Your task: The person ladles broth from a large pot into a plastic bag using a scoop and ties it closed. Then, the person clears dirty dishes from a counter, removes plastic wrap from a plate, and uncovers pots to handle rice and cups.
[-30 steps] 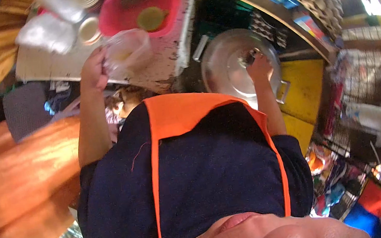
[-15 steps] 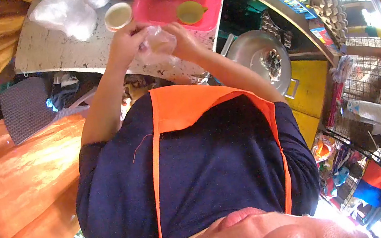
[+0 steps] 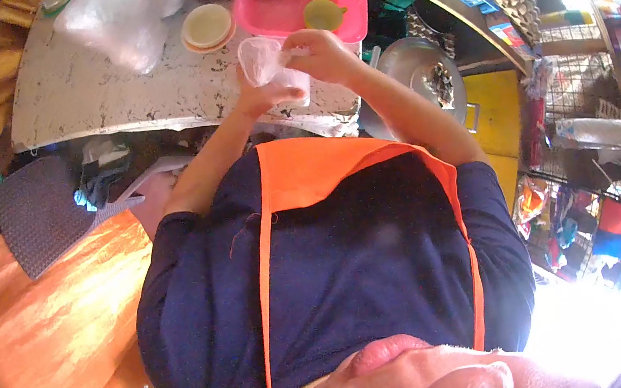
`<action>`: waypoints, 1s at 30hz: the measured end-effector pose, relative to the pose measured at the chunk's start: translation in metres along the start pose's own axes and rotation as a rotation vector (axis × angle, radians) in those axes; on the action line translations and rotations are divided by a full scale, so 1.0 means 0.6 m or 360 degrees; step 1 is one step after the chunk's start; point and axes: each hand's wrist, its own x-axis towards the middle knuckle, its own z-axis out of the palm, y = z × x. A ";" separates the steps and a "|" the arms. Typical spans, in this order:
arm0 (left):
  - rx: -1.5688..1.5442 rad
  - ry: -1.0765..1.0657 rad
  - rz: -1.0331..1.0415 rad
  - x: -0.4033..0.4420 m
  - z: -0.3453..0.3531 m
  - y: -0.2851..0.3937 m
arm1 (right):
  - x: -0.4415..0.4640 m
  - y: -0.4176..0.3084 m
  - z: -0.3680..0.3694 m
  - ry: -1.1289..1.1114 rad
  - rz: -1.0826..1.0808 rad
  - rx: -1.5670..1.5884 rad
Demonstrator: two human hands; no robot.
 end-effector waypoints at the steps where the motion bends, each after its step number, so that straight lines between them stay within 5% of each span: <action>1: -0.0011 -0.0057 -0.0074 0.008 0.011 -0.011 | 0.002 -0.011 0.000 -0.0044 0.0017 -0.0147; 2: -0.0020 -0.0114 -0.0147 0.016 0.023 -0.019 | 0.006 -0.010 0.000 -0.0032 0.0026 -0.0163; 4: 0.1082 0.0454 0.0034 0.028 0.042 0.014 | 0.020 -0.026 -0.002 0.0044 -0.0050 -0.0410; 6: 0.1257 0.0380 0.0025 0.040 0.040 -0.005 | 0.020 -0.049 -0.011 0.0047 0.0114 -0.0472; 8: 0.1036 0.0329 0.0072 0.046 0.038 -0.014 | 0.014 -0.078 -0.009 0.0469 -0.0537 -0.1218; 9: 0.1163 0.0296 0.0012 0.051 0.036 -0.017 | 0.006 -0.102 -0.005 -0.0042 -0.0506 -0.1675; 10: 0.1345 0.0223 -0.0091 0.050 0.033 -0.017 | 0.008 -0.082 0.005 -0.0036 -0.0497 -0.1676; 12: 0.1661 0.0002 -0.0288 0.064 0.024 -0.017 | 0.017 -0.007 0.032 -0.0309 -0.1576 -0.1983; 13: 0.1761 -0.0114 -0.0369 0.066 0.020 -0.015 | 0.022 0.017 0.037 -0.0303 -0.1566 -0.1985; 16: 0.1418 -0.0224 -0.0299 0.069 0.008 0.008 | 0.036 0.046 0.034 -0.0430 -0.0798 -0.2683; 19: 0.0664 -0.0256 -0.0095 0.057 0.000 0.045 | 0.028 0.028 0.019 -0.0697 -0.0242 -0.2372; 20: 0.0984 -0.0442 0.0001 0.059 -0.001 0.061 | 0.021 0.023 0.013 -0.0764 -0.0007 -0.2226; 22: 0.1307 -0.0648 0.0108 0.063 0.006 0.112 | 0.012 0.034 0.004 -0.0783 0.0020 -0.2030; 25: 0.1722 -0.0625 -0.0166 0.059 0.029 0.180 | -0.010 0.029 -0.017 -0.0809 0.0093 -0.1736; 27: 0.2119 -0.0273 0.0580 0.050 0.039 0.207 | -0.044 0.017 -0.036 -0.0724 0.0199 -0.1528; 30: 0.1694 -0.0856 0.0541 0.042 0.060 0.265 | -0.115 0.028 -0.059 -0.0698 0.0134 -0.1199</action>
